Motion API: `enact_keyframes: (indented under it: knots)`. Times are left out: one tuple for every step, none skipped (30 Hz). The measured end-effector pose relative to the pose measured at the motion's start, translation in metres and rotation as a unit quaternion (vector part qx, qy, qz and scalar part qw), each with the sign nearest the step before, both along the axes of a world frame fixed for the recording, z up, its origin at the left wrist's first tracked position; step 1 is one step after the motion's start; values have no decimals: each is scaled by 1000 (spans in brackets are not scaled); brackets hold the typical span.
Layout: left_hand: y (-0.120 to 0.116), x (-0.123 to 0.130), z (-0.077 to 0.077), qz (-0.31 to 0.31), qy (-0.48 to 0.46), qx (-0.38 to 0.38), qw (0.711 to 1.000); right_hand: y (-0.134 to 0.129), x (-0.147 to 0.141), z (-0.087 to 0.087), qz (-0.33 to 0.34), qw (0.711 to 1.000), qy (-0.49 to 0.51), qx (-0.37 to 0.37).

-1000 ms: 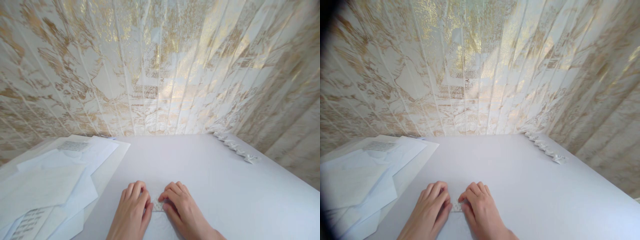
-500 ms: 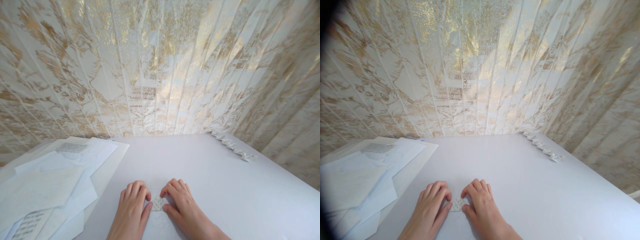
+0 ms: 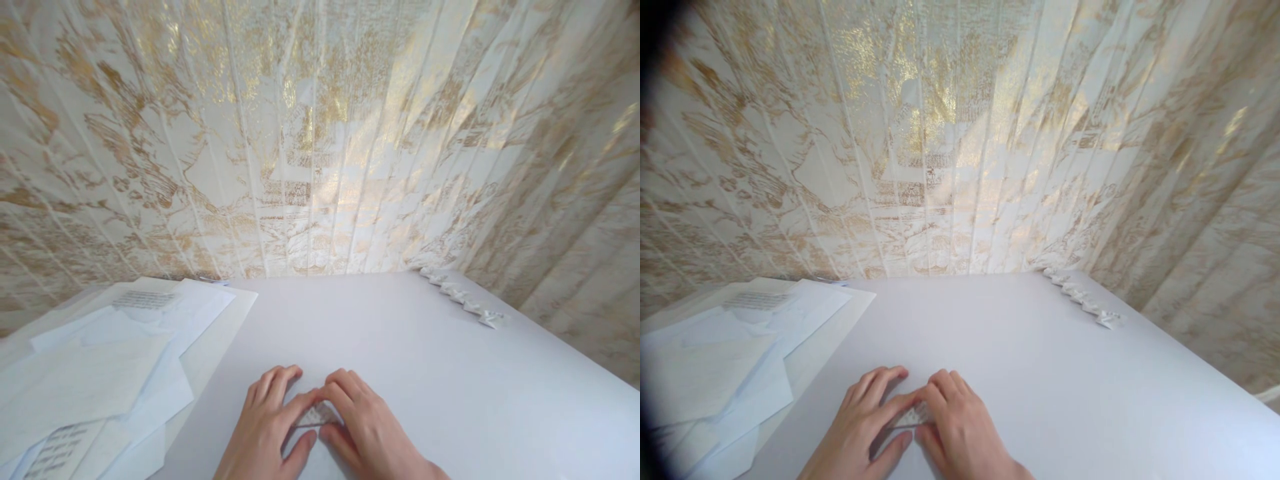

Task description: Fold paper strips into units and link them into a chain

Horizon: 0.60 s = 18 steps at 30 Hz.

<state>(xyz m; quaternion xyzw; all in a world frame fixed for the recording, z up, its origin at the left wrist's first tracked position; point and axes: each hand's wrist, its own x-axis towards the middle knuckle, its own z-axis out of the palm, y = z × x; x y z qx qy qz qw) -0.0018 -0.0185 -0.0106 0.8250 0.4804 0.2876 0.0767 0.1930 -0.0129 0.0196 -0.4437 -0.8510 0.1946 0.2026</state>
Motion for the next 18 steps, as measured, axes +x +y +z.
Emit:
enact_keyframes:
  knots:
    - [0, 0, 0, 1, 0, -5, 1000, 1, -5, 0, 1, 999, -31, 17]
    - [1, -1, 0, 1, -5, -10, 1000, 2, -8, -1, 2, 998, -57, 33]
    - [2, -1, 0, 1, -16, -15, 1000, 4, -11, -2, 5, 996, -74, 48]
    - [2, -1, 1, 1, -30, -20, 999, 5, -13, -2, 11, 995, -81, 59]
    - [3, 0, 1, -1, -44, -27, 999, 6, -14, -3, 17, 995, -78, 65]
    - [3, 0, 2, -9, -55, -37, 998, 7, -14, -3, 20, 996, -68, 62]
    - [3, 1, 3, -16, -65, -46, 997, 9, -13, -3, 18, 997, -53, 52]
    - [3, 1, 5, -19, -73, -54, 996, 10, -12, -2, 12, 999, -37, 34]
    - [3, 2, 6, -20, -77, -61, 995, 10, -11, -1, 3, 1000, -22, 11]
    - [4, 2, 7, -20, -78, -66, 995, 11, -11, 0, -7, 1000, -8, -12]
    - [4, 3, 9, -19, -78, -70, 994, 12, -11, 1, -14, 999, 2, -30]
    - [4, 2, 10, -17, -76, -74, 994, 13, -11, 2, -18, 999, 8, -38]
    - [5, 2, 12, -17, -74, -79, 994, 14, -12, 2, -18, 999, 11, -32]
    - [5, 1, 13, -17, -73, -85, 994, 15, -14, 2, -12, 1000, 10, -12]
    - [6, 0, 14, -17, -74, -92, 993, 15, -15, 0, -3, 1000, 6, 17]
    - [6, -1, 15, -15, -79, -101, 992, 16, -17, -1, 9, 999, 1, 49]
    - [7, -1, 16, -10, -91, -110, 990, 17, -18, -3, 18, 997, -5, 78]
    - [7, -1, 17, -2, -109, -120, 987, 18, -19, -5, 21, 995, -10, 98]
